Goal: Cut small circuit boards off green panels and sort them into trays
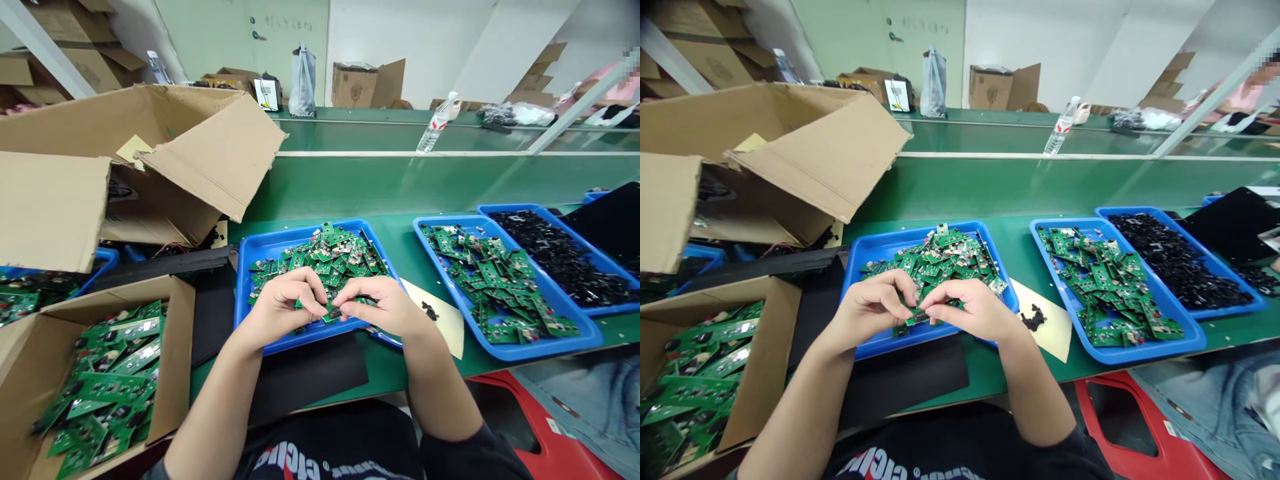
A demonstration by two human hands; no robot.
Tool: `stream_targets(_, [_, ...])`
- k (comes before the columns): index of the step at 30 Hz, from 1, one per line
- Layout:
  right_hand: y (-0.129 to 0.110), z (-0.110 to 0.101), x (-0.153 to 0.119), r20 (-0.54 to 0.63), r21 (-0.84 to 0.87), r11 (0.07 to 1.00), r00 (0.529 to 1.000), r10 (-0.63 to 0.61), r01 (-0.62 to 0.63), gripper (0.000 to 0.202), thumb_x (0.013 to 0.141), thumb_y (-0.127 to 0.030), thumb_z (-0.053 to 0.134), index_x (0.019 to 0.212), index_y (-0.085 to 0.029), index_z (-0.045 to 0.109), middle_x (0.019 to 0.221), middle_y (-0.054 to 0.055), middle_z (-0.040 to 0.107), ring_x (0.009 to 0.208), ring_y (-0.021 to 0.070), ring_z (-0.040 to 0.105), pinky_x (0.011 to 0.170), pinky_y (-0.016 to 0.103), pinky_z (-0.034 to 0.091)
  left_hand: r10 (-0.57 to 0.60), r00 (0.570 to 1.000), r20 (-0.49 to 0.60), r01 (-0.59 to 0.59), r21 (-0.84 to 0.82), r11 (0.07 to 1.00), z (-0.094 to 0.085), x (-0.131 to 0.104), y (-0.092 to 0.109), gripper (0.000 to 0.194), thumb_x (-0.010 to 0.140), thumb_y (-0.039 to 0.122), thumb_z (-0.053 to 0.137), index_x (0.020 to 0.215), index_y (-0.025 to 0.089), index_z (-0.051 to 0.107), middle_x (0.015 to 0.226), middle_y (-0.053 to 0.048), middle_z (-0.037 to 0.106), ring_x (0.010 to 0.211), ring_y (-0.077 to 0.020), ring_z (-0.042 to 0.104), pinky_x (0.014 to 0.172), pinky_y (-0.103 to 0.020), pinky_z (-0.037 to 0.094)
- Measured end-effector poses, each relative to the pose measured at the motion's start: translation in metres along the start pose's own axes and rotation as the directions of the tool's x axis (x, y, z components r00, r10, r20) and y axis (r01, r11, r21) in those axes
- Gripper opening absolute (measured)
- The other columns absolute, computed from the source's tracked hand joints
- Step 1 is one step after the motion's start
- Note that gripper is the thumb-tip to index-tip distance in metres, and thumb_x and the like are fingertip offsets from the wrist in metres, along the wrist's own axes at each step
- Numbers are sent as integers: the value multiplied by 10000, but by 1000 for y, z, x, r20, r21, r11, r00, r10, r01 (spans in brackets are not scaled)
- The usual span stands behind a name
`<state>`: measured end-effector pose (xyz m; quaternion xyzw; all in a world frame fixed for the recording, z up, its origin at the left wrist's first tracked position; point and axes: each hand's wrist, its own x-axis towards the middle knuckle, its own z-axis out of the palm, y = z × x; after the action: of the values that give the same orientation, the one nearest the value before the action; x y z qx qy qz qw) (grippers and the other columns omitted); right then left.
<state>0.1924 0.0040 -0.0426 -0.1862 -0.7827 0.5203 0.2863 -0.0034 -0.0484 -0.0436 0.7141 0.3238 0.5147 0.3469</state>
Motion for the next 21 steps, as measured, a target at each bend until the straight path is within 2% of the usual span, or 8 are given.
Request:
stream_targets(3, [0,6,0,-14,154,987,999,53,-50,169,787,-288,599,917,-181,590,665,1,646,617,114,622,588,239,506,-66,996,-66,52,-195,980,6,1,-4,102,643,112,712,644,171,629,706,-18,591,696,-127,588,659,-287,507])
stream_targets(6, [-1,12,3,-62,292,951,990,128,-105,181,767,-344,613,774,-168,573,623,7,637,562,112,604,519,230,492,-120,975,-186,38,-393,919,17,2,-11,163,594,98,747,661,189,630,707,9,595,703,-117,599,795,-370,497])
stream_targets(11, [-6,14,8,-142,402,906,968,207,-135,205,738,-356,638,707,-169,558,593,-3,628,498,90,562,499,226,482,-207,927,-313,33,-481,876,28,3,-20,188,570,103,762,670,195,631,709,16,584,719,-119,607,820,-393,495])
stream_targets(14, [-5,14,10,-129,428,888,961,244,-168,224,722,-365,649,679,-168,550,569,-10,612,476,90,549,481,229,475,-210,920,-332,28,-479,877,31,3,-23,189,587,111,753,702,215,644,730,15,585,730,-120,607,784,-376,509])
stream_targets(16, [-2,15,11,-159,425,893,959,233,-147,224,716,-366,653,674,-170,553,568,-13,604,497,96,558,496,232,479,-204,908,-367,26,-436,900,31,3,-24,208,603,130,746,761,234,660,802,-4,597,794,-138,606,787,-377,504])
stream_targets(18, [1,18,12,-217,410,907,955,202,-99,208,718,-359,651,685,-173,563,586,-12,606,536,104,574,524,237,485,-175,888,-426,26,-333,943,31,3,-26,212,621,175,741,811,237,668,912,-38,598,912,-170,584,831,-392,479])
stream_targets(21, [4,21,12,-266,380,923,948,175,-64,178,734,-341,636,712,-177,573,622,-6,617,560,107,579,535,237,482,-55,868,-494,28,-62,998,28,3,-26,195,627,240,741,809,225,673,992,-61,571,1012,-193,528,893,-398,428])
